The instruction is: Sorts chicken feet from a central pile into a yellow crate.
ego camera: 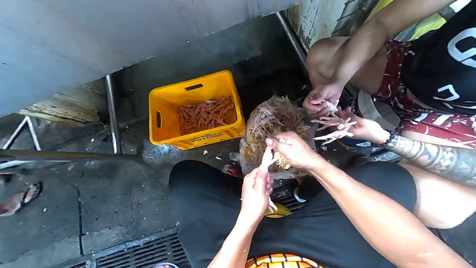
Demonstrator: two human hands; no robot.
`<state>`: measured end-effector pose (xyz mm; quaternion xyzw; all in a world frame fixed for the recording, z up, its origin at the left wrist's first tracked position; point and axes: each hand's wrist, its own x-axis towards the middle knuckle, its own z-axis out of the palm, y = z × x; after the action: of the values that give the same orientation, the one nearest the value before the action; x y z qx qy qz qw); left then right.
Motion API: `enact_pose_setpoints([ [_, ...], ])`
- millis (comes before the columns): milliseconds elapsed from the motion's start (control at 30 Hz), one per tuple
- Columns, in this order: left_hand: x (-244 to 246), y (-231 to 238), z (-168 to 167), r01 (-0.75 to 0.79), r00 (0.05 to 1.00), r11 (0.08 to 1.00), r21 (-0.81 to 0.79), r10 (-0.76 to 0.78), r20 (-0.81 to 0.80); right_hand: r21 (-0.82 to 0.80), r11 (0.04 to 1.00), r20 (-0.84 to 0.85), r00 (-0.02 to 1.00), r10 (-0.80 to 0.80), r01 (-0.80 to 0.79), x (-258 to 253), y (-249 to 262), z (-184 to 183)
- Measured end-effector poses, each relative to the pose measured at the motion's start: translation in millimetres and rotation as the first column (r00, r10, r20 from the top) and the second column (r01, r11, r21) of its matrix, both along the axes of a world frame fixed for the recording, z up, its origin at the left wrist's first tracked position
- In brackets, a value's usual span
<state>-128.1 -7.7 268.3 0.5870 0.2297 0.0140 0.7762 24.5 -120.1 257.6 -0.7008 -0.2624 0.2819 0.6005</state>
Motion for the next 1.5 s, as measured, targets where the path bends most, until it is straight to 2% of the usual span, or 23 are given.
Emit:
enact_pose_setpoints([
  [67,-1,-3,3,-0.042,0.999,0.999,0.016,0.042,0.024,-0.105,0.980,-0.064,0.983,-0.174,0.166,5,0,-3],
  [133,-9,-3,8,-0.074,0.996,0.966,0.248,0.059,0.066,-0.174,0.912,-0.087,0.917,-0.389,0.371,27,-6,-5],
  [200,-15,5,13,-0.104,0.994,0.895,0.433,0.083,0.067,-0.170,0.871,-0.045,0.879,-0.475,0.462,38,-13,-7],
  [300,-8,27,10,-0.101,0.993,0.832,0.545,0.114,0.009,-0.186,0.928,-0.082,0.936,-0.343,0.323,22,-2,-4],
  [433,3,36,4,-0.106,0.994,0.873,0.477,0.110,0.019,-0.016,0.995,-0.123,0.987,-0.103,0.102,1,6,1],
  [500,5,34,0,-0.077,0.997,0.852,0.518,0.071,0.032,0.053,0.998,-0.132,0.991,-0.022,0.029,-1,3,5],
  [600,8,29,-3,-0.022,1.000,0.779,0.626,0.010,0.023,0.044,0.997,-0.119,0.990,0.070,-0.065,1,-2,6],
  [767,13,17,-2,0.039,0.999,0.593,0.804,-0.017,-0.036,0.199,0.974,-0.130,0.982,0.140,-0.112,-10,6,2],
  [900,14,16,-5,0.036,0.999,0.483,0.875,-0.010,-0.036,0.110,0.990,-0.071,0.993,0.094,-0.085,-16,10,4],
  [967,14,18,-5,0.035,0.999,0.527,0.849,-0.022,-0.028,0.064,0.994,-0.003,0.996,0.090,-0.089,-15,7,6],
  [1067,11,21,-5,0.014,0.999,0.740,0.673,-0.031,0.014,0.024,1.000,0.064,0.998,0.017,-0.019,-5,0,5],
  [1100,10,22,-6,0.003,0.999,0.783,0.622,-0.033,0.038,0.015,1.000,0.082,0.996,-0.022,0.021,1,-3,3],
  [1233,9,31,-6,-0.004,0.993,0.823,0.568,-0.065,0.101,0.017,0.995,0.082,0.991,-0.103,0.102,15,-9,1],
  [1367,7,47,0,0.066,0.984,0.905,0.420,-0.129,0.123,0.055,0.998,0.033,0.999,0.014,-0.015,11,-8,9],
  [1500,11,61,4,0.226,0.958,0.879,0.420,-0.279,0.068,0.149,0.986,-0.035,0.996,0.084,-0.078,9,-10,12],
])
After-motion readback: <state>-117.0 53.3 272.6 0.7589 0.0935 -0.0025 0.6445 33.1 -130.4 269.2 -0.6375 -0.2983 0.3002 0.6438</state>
